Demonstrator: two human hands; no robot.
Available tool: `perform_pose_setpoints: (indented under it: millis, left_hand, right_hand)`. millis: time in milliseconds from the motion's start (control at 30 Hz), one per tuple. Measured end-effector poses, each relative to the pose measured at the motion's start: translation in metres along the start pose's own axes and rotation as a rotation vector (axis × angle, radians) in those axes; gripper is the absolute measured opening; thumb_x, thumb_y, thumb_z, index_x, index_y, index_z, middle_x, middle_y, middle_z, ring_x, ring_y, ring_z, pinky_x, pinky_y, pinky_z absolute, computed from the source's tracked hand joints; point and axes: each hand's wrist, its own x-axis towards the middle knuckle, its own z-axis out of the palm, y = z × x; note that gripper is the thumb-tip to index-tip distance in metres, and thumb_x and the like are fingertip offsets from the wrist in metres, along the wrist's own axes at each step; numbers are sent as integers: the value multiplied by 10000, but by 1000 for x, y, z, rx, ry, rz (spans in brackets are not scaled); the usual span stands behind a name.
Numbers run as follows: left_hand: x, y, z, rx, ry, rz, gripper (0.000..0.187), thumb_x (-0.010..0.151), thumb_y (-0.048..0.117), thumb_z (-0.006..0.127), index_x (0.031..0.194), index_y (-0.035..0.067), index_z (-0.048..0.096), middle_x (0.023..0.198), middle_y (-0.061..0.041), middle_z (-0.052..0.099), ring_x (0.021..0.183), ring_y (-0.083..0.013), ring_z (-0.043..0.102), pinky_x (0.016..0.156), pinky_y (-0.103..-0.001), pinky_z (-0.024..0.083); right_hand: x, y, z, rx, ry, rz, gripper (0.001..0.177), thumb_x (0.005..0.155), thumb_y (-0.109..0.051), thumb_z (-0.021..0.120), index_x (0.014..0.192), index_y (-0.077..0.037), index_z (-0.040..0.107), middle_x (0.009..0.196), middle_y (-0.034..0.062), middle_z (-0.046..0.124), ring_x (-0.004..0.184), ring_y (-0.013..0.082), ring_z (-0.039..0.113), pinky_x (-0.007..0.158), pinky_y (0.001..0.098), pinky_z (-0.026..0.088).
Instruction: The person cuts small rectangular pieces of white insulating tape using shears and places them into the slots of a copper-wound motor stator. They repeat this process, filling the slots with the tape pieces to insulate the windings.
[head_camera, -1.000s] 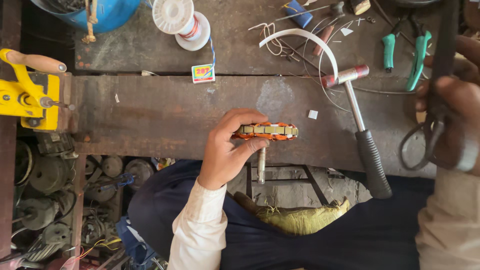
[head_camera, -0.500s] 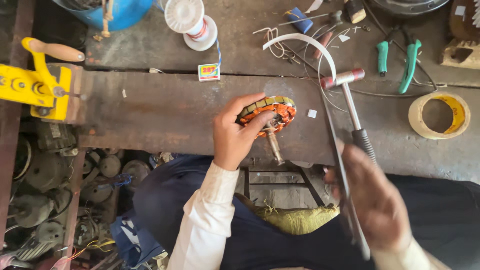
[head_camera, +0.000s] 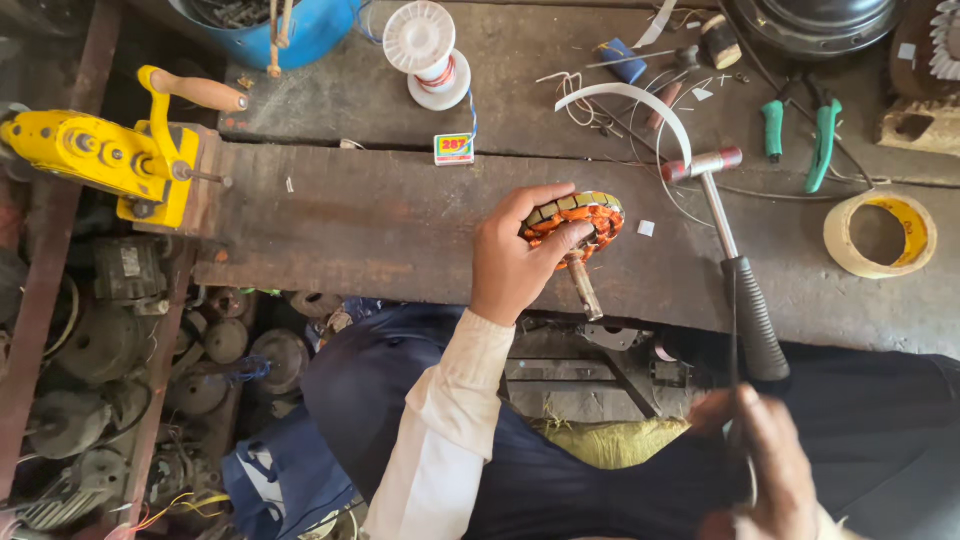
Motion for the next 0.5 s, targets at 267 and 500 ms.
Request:
perform_pose_setpoints:
  millis: [267, 500]
  left_hand:
    - [1, -6, 3, -41, 23, 1, 400, 826, 203, 879, 1161, 51, 723, 1096, -103, 751, 971, -184, 760, 864, -312, 609]
    - [-2, -5, 1, 22, 15, 34, 363, 822, 92, 838, 1166, 53, 728, 1130, -100, 754, 1009, -217, 760, 903, -313, 597]
  right_hand:
    - [150, -48, 12, -803, 61, -328, 563, 784, -32, 695, 1344, -4, 642, 1233, 245, 610, 1096, 400, 635, 904, 444, 531]
    - [179, -46, 33, -680, -262, -612, 437, 802, -16, 631, 1189, 186, 636, 1244, 335, 642, 1205, 461, 646, 1035, 526, 532]
